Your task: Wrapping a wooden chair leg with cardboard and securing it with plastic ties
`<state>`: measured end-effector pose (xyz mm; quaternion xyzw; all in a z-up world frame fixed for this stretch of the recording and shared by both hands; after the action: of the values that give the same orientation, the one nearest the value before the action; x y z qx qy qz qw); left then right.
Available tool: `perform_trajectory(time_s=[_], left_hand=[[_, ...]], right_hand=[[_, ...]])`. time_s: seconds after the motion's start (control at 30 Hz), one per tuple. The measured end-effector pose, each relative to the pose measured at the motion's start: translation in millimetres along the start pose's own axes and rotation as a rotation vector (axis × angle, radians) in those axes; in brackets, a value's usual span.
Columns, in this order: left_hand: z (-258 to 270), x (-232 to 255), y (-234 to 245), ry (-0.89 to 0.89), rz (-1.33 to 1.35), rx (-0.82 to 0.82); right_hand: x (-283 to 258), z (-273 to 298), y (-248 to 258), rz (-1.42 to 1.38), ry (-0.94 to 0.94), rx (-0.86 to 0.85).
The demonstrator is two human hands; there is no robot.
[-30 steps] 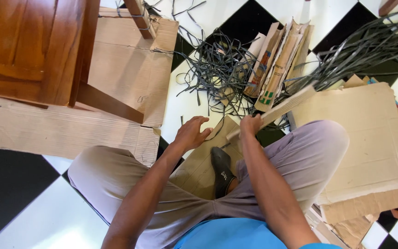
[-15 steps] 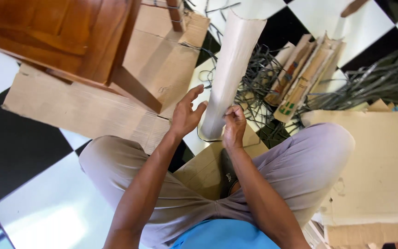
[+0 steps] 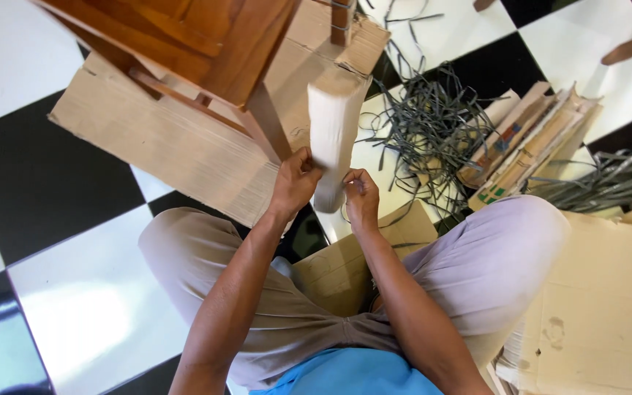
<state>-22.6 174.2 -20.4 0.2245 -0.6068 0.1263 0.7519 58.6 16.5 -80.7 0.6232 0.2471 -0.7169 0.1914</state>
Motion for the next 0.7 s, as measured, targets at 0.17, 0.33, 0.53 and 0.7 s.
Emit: perform_trajectory(time_s=[0.17, 0.33, 0.53, 0.7], left_hand=[[8.6, -19.2, 32.5, 0.094, -0.072, 0.129], [8.2, -47.7, 66.6, 0.218, -0.134, 0.265], [8.1, -47.5, 99.0, 0.337, -0.127, 0.292], [-0.3, -65.3, 104.9, 0.372, -0.072, 0.320]], right_hand=[[-21.6, -11.3, -35.1, 0.233, -0.086, -0.130], [-41.0, -32.0, -75.9, 0.450, -0.060, -0.316], [-56.0, -79.3, -113.9, 0.537, 0.162, -0.450], [-73.3, -101.3, -130.5, 0.707, 0.109, -0.655]])
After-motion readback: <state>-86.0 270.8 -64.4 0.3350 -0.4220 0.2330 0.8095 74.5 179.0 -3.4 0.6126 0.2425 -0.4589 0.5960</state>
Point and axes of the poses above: each hand's wrist, its own z-axis away from the middle knuckle, its own y-axis out of the back of the hand, x = y × z, the point moved 9 cm from there along -z, towards the middle knuckle, and after that the axes turned 12 degrees about -x, right-handed, at the moved point
